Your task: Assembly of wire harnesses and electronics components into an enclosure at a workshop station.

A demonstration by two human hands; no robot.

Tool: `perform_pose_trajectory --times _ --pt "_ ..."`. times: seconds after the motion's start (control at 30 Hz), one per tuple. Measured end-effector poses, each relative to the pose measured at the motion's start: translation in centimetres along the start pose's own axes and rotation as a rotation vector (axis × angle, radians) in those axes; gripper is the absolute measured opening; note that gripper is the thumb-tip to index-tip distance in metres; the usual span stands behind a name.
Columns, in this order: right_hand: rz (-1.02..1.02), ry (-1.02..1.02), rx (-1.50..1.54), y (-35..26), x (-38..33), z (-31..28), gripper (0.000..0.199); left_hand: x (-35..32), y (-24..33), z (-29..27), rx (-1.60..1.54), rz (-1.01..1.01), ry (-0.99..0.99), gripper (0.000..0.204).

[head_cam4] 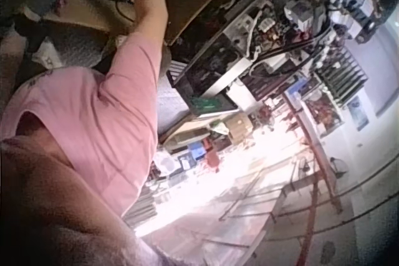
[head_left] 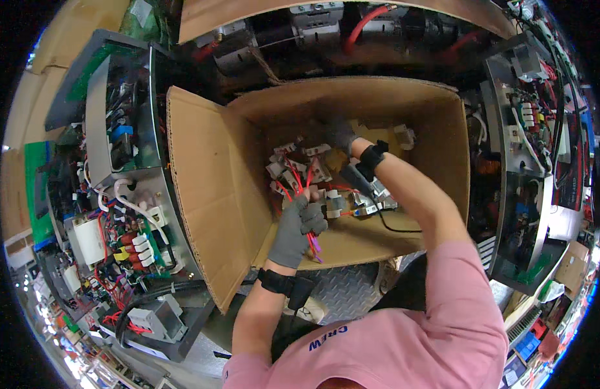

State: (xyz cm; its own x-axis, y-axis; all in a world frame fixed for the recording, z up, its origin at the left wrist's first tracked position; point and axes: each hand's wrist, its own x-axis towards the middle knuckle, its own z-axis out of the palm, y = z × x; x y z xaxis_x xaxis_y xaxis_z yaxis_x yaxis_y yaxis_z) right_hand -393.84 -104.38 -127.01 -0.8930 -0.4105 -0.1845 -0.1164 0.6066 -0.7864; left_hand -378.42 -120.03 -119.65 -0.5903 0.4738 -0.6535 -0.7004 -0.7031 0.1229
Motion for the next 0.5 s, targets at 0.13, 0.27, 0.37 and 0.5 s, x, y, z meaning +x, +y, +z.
perform_pose_trajectory --times 0.13,0.27,0.37,0.5 --pt "-0.303 -0.139 0.173 -6.6 -4.1 -3.2 0.03 0.1 -0.7 3.2 0.059 0.099 0.101 0.029" --pt "-0.544 -0.39 -0.087 -10.7 -10.3 -3.1 0.035 -0.1 -0.7 1.1 0.123 0.216 0.192 0.035" --pt "-0.882 -0.161 -0.048 -9.6 -12.1 -4.1 0.034 -0.2 -0.4 1.5 0.237 0.178 0.298 0.031" --pt "0.057 -0.307 -0.451 -0.4 -10.9 -3.5 0.043 0.8 -0.7 0.4 -0.012 0.249 0.027 0.024"
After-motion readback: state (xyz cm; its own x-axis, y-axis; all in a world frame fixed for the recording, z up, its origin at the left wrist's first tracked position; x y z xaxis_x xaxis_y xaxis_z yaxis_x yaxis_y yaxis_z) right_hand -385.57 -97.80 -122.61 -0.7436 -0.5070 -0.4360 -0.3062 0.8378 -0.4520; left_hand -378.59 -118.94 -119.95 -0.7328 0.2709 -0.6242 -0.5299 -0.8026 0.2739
